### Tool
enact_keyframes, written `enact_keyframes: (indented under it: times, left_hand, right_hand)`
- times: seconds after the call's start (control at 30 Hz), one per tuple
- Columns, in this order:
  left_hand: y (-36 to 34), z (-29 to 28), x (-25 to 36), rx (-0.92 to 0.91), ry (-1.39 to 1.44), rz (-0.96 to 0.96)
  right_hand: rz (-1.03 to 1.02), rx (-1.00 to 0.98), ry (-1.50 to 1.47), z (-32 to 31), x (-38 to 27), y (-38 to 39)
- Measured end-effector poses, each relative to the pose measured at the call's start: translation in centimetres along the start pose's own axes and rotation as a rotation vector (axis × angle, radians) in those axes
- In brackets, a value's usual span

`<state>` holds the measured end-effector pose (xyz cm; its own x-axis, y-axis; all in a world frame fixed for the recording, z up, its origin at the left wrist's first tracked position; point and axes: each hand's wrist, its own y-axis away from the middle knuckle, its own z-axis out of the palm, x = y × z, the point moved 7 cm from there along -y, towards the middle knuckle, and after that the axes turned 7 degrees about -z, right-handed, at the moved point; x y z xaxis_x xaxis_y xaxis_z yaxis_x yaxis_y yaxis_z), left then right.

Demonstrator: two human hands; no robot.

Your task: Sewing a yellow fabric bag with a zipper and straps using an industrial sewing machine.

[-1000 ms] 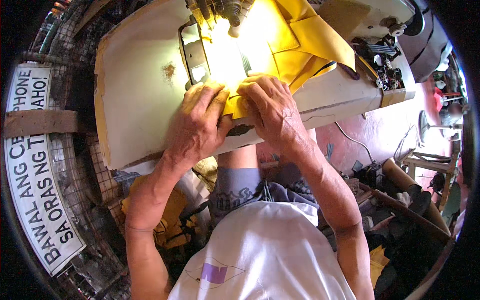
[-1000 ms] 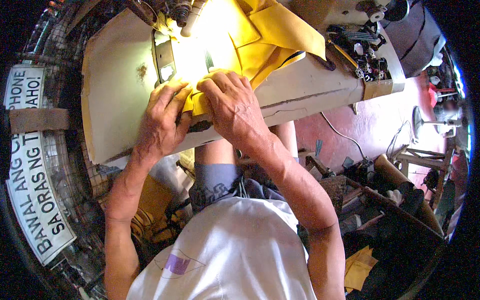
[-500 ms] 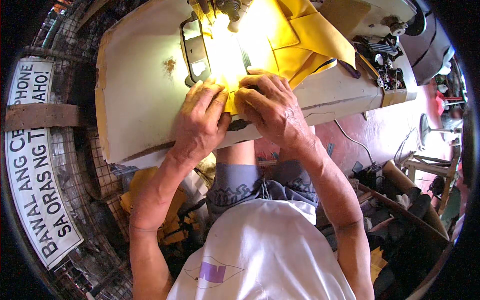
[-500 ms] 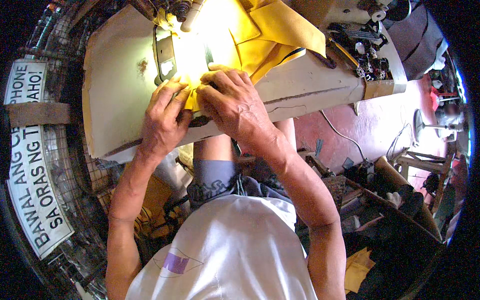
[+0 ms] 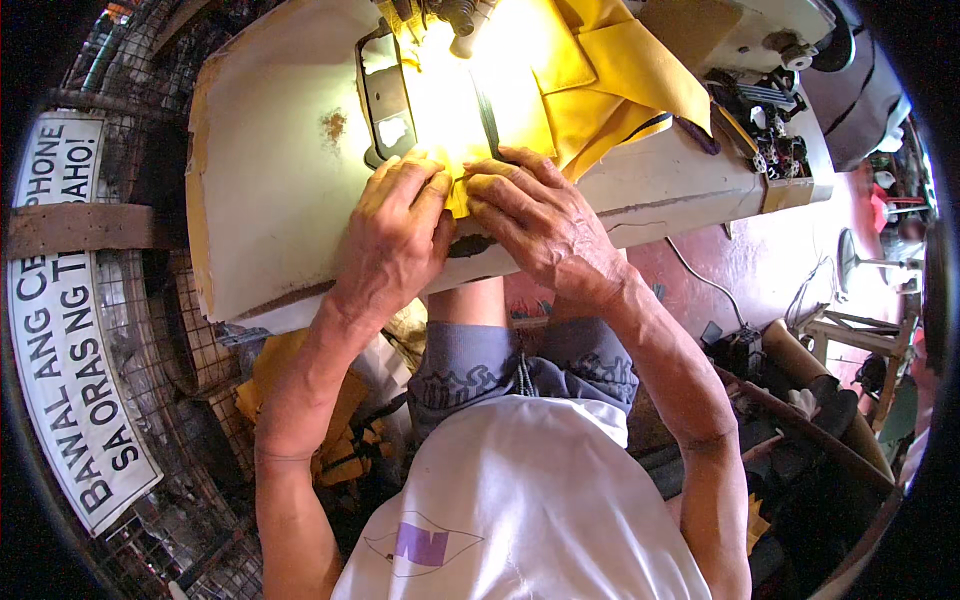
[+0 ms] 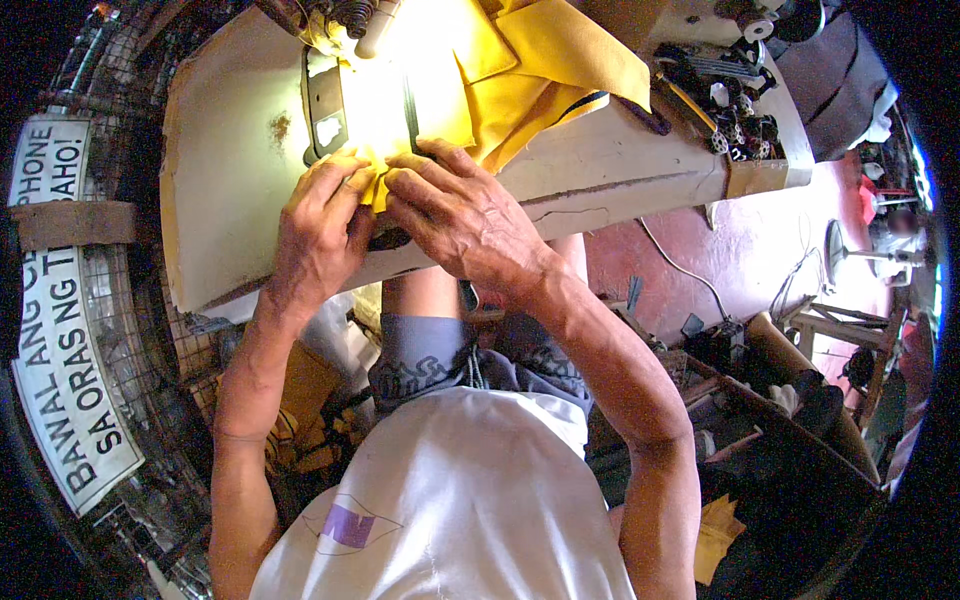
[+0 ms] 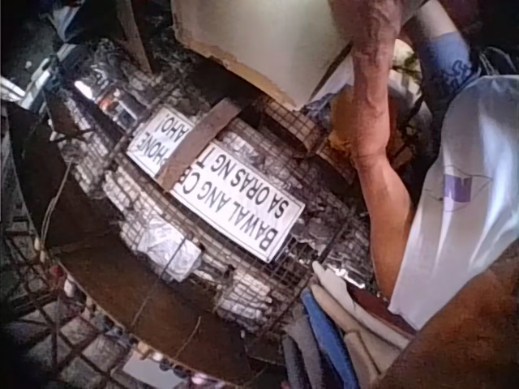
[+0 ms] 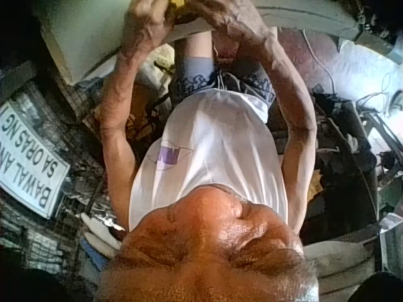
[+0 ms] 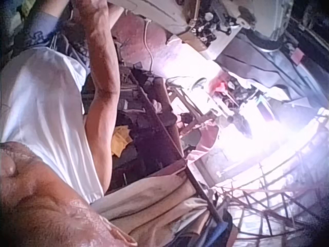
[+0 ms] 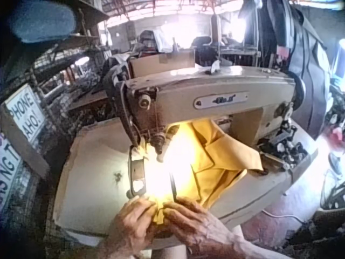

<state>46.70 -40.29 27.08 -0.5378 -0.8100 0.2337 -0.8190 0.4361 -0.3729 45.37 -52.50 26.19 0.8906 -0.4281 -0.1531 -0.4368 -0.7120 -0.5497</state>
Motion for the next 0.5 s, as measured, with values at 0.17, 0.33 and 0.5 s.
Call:
enact_keyframes:
  times: [0.17,0.33,0.5]
  left_hand:
    - [-0.26,0.08,0.05,-0.037,-0.025,-0.001]
    - [-0.36,-0.08,0.41,-0.004,-0.066,0.038]
    - [-0.39,-0.13,0.43,0.007,-0.062,0.030]
  right_hand:
    - [0.042,0.017,-0.036,0.00,0.17,0.38]
    - [0.033,-0.014,-0.061,0.37,0.24,0.50]
    - [0.042,-0.042,-0.030,0.67,0.26,0.61]
